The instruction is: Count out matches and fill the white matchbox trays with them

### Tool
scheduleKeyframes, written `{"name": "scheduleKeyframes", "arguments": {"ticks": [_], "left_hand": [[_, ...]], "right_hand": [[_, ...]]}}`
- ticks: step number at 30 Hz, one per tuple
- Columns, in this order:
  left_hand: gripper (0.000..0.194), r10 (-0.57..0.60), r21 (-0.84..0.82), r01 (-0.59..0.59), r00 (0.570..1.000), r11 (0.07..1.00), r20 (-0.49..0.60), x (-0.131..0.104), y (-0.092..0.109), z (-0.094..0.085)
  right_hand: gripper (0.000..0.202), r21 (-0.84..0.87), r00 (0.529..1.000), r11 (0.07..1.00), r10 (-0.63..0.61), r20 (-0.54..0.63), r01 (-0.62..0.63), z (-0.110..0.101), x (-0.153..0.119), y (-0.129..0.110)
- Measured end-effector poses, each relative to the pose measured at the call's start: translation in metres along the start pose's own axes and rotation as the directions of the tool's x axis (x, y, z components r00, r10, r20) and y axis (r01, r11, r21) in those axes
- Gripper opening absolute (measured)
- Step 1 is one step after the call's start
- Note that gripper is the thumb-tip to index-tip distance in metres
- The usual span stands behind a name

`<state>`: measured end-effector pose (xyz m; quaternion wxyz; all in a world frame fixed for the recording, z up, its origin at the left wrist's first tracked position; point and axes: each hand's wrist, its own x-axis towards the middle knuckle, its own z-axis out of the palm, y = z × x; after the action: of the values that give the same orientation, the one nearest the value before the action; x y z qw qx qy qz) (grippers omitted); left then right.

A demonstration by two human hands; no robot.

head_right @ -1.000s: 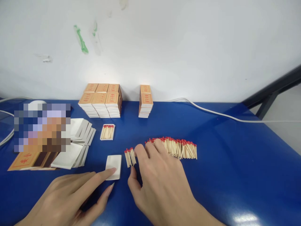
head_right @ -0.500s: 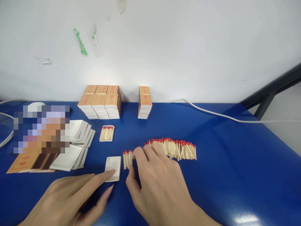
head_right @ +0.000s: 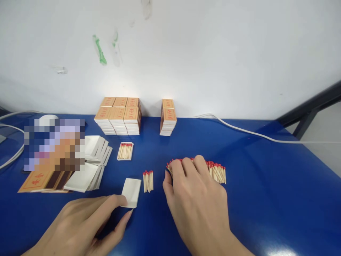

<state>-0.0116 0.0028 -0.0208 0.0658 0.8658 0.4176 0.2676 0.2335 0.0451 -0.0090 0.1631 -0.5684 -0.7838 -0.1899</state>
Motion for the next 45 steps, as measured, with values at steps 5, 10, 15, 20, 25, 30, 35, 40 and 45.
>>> {"name": "scheduleKeyframes", "arguments": {"ticks": [5, 10, 15, 20, 25, 30, 35, 40, 45], "left_hand": [[0.009, -0.003, 0.011, 0.003, 1.0, 1.0, -0.004, 0.001, 0.0, 0.002], [0.009, 0.005, 0.015, -0.005, 1.0, 1.0, -0.025, 0.001, 0.0, 0.003], [0.01, -0.009, 0.012, 0.01, 1.0, 1.0, -0.018, -0.002, 0.0, 0.001], [0.013, -0.017, 0.003, 0.017, 0.999, 1.0, -0.032, 0.002, 0.0, 0.001], [0.012, -0.003, -0.011, 0.002, 1.0, 1.0, -0.024, 0.005, 0.001, 0.001], [0.012, -0.004, -0.005, 0.004, 1.0, 1.0, -0.013, 0.003, 0.0, 0.002], [0.01, 0.001, 0.035, 0.0, 1.0, 0.999, -0.031, -0.001, -0.001, 0.004], [0.011, 0.0, -0.004, 0.0, 0.999, 1.0, -0.034, 0.001, 0.0, 0.002], [0.009, -0.006, -0.007, 0.006, 1.0, 1.0, -0.011, -0.001, 0.0, 0.001]], "right_hand": [[0.025, 0.007, 1.0, 1.0, -0.01, -0.004, 0.01, 0.0, -0.002, 0.001], [0.028, 0.045, 1.0, 0.999, 0.007, 0.001, -0.007, 0.003, -0.003, 0.001], [0.025, 0.056, 1.0, 0.998, 0.006, -0.024, -0.005, 0.004, -0.004, -0.001], [0.025, 0.105, 0.999, 0.994, 0.037, 0.005, -0.037, 0.004, -0.003, -0.002], [0.026, 0.222, 0.999, 0.974, 0.031, 0.04, -0.04, 0.0, -0.002, -0.004], [0.025, 0.28, 0.997, 0.958, 0.059, 0.042, -0.069, -0.003, -0.001, -0.004], [0.023, 0.238, 0.994, 0.965, 0.1, 0.043, -0.108, 0.003, 0.001, -0.003], [0.022, 0.28, 0.993, 0.954, 0.091, 0.08, -0.11, 0.006, 0.0, -0.006], [0.019, 0.322, 0.994, 0.941, 0.08, 0.074, -0.1, 0.006, -0.003, -0.009]]}}
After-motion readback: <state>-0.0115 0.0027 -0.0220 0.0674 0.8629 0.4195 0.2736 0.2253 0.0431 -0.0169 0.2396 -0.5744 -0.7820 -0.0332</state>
